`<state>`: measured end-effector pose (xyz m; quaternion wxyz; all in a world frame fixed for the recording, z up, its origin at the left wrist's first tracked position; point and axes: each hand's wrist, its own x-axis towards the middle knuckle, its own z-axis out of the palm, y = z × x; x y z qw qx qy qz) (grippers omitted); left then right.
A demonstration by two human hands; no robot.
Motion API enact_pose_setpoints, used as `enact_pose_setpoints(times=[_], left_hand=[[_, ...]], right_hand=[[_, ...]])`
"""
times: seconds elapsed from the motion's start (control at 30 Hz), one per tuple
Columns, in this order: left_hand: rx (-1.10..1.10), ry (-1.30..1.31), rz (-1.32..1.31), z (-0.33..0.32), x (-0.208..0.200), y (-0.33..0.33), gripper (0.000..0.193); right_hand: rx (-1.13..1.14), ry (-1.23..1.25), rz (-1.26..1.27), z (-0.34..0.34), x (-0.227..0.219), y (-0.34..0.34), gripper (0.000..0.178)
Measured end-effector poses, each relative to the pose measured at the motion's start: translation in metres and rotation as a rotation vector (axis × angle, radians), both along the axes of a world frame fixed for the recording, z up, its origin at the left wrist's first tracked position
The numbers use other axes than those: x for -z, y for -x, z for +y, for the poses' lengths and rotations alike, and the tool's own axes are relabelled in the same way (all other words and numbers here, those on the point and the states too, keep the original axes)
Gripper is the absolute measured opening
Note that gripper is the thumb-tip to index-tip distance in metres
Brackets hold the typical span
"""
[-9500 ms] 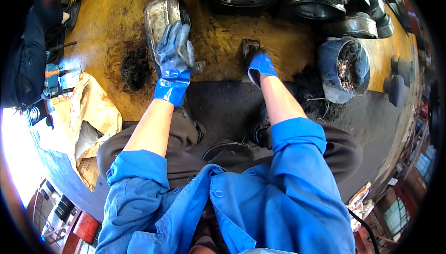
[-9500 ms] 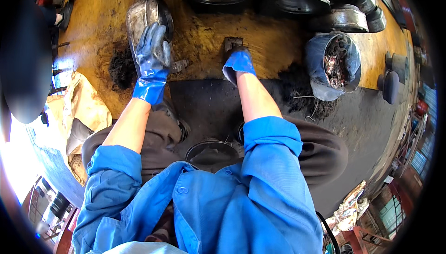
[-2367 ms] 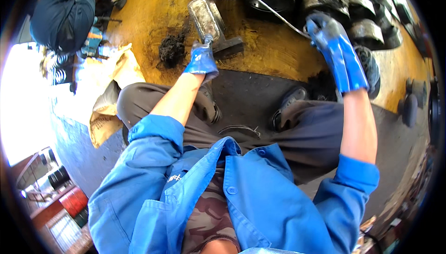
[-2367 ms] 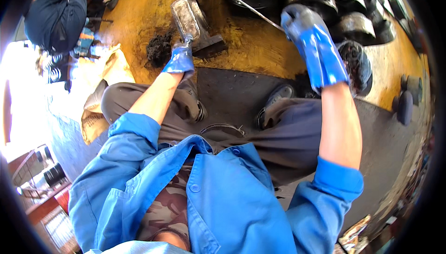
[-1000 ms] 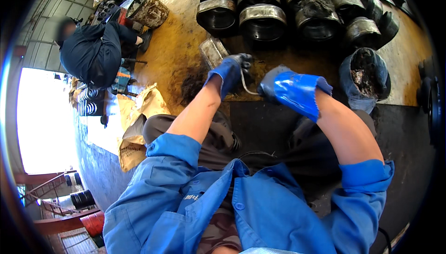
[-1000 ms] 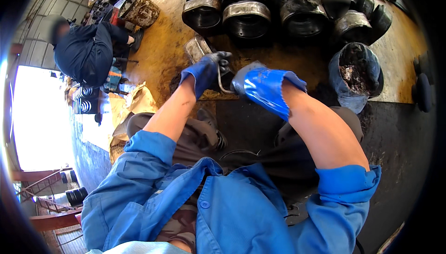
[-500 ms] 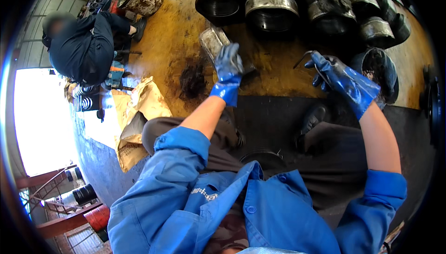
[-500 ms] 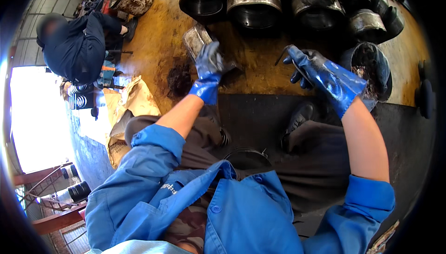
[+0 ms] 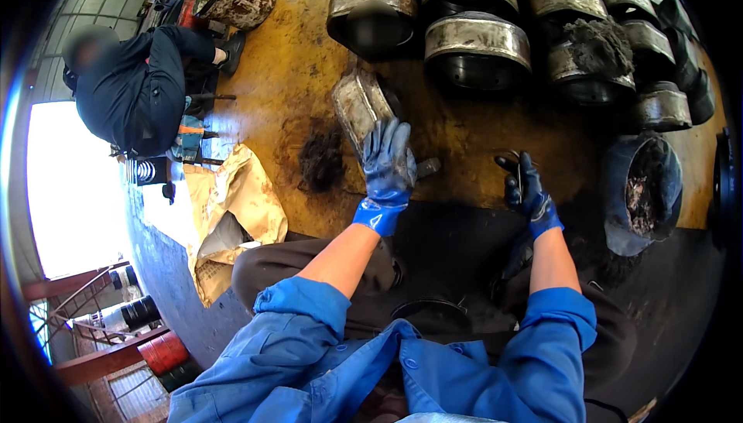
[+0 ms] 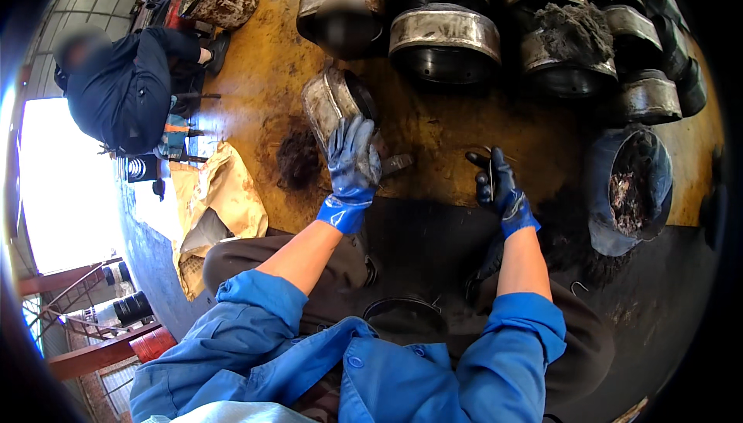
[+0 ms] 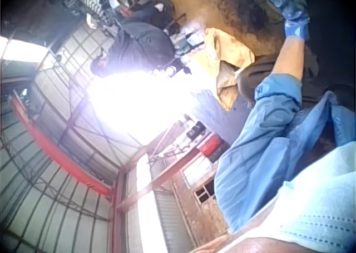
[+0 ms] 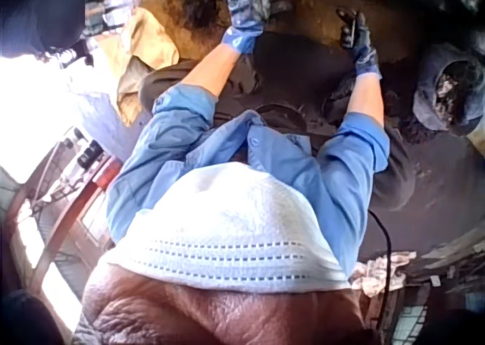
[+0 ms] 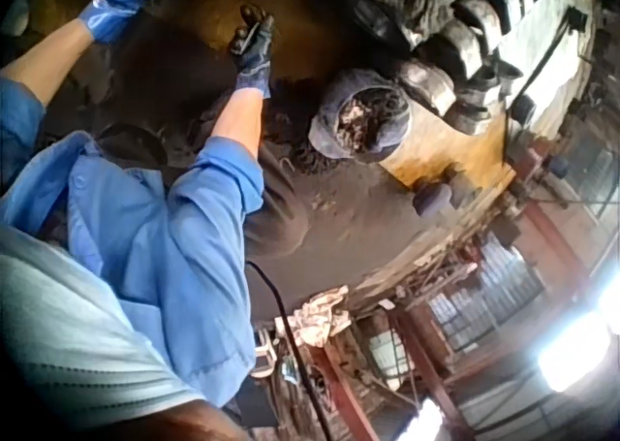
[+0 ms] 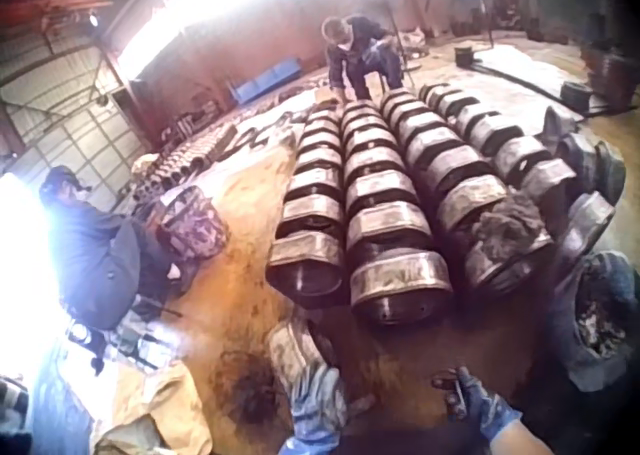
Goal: The person sits on the floor and uses a wire brush to scrub the surface of a metal part. They repeatedly scrub, inspect, and reposition the part to clean different areas. The person also uses a small metal tool to scrape or adjust the part during the process.
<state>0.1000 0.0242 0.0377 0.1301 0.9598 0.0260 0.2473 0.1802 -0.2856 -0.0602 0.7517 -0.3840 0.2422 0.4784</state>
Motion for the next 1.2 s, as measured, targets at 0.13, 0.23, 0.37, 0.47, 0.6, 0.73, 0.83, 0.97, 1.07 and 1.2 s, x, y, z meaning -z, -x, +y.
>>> enact_pose_setpoints(times=[0.13, 0.23, 0.37, 0.47, 0.6, 0.73, 0.83, 0.97, 1.07, 1.2], left_hand=[[-0.019, 0.02, -0.009, -0.004, -0.002, -0.003, 0.043], [-0.018, 0.017, -0.007, -0.006, -0.004, -0.007, 0.045], [-0.008, 0.002, -0.013, -0.005, -0.003, -0.008, 0.043], [-0.032, -0.012, 0.058, -0.006, -0.004, -0.006, 0.047], [-0.032, -0.006, 0.064, -0.006, -0.009, -0.006, 0.047], [-0.02, -0.012, 0.014, -0.002, -0.008, -0.004, 0.046], [-0.018, -0.025, 0.012, -0.005, -0.004, -0.002, 0.048], [-0.033, -0.022, 0.034, -0.003, -0.009, -0.003, 0.046], [-0.037, -0.026, 0.055, -0.002, -0.01, -0.005, 0.048], [-0.03, -0.014, 0.044, -0.003, -0.018, -0.006, 0.048]], right_hand=[[0.042, -0.12, 0.076, -0.014, 0.023, 0.012, 0.075], [0.026, -0.151, 0.071, -0.02, 0.036, 0.013, 0.074], [0.027, -0.218, 0.074, -0.018, 0.037, 0.012, 0.072], [0.004, -0.221, 0.074, -0.015, 0.03, 0.007, 0.071], [-0.016, -0.261, 0.062, -0.014, 0.025, 0.004, 0.069], [-0.011, -0.283, 0.072, -0.009, 0.026, 0.006, 0.067], [-0.086, -0.21, 0.017, -0.014, 0.023, 0.007, 0.071], [-0.102, -0.164, -0.004, -0.011, 0.022, 0.006, 0.072], [-0.068, -0.262, 0.045, -0.011, 0.024, 0.003, 0.071], [-0.058, -0.273, 0.045, -0.011, 0.021, 0.002, 0.07]])
